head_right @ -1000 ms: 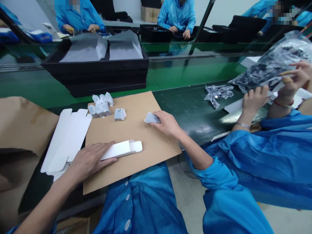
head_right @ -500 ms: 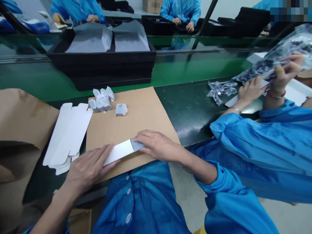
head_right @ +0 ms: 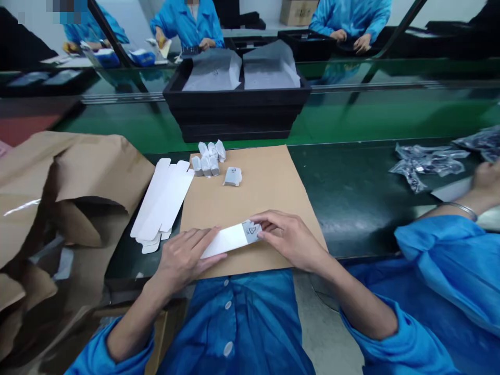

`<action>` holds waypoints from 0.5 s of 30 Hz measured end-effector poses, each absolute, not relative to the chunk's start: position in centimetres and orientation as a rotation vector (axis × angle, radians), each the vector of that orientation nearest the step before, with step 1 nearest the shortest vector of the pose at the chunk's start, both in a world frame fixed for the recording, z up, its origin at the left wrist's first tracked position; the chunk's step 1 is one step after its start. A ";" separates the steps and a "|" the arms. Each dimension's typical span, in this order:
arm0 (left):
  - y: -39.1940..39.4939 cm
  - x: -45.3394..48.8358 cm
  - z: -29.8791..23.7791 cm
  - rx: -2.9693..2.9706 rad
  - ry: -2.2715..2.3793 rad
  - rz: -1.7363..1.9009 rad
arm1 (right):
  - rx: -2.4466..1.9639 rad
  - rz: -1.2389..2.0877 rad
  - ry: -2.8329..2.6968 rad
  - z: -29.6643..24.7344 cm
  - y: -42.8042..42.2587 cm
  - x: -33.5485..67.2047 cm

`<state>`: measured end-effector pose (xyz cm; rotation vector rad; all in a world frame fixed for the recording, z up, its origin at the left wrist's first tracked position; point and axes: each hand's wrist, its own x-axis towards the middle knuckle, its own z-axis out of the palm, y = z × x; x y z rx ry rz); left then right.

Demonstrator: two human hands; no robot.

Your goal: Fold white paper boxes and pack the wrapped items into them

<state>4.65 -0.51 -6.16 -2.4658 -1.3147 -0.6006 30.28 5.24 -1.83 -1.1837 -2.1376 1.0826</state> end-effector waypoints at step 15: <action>0.1 3.8 -6.1 -2.349 -1.294 -0.648 | -1.099 1.399 -1.976 -1.1 4.9 28.3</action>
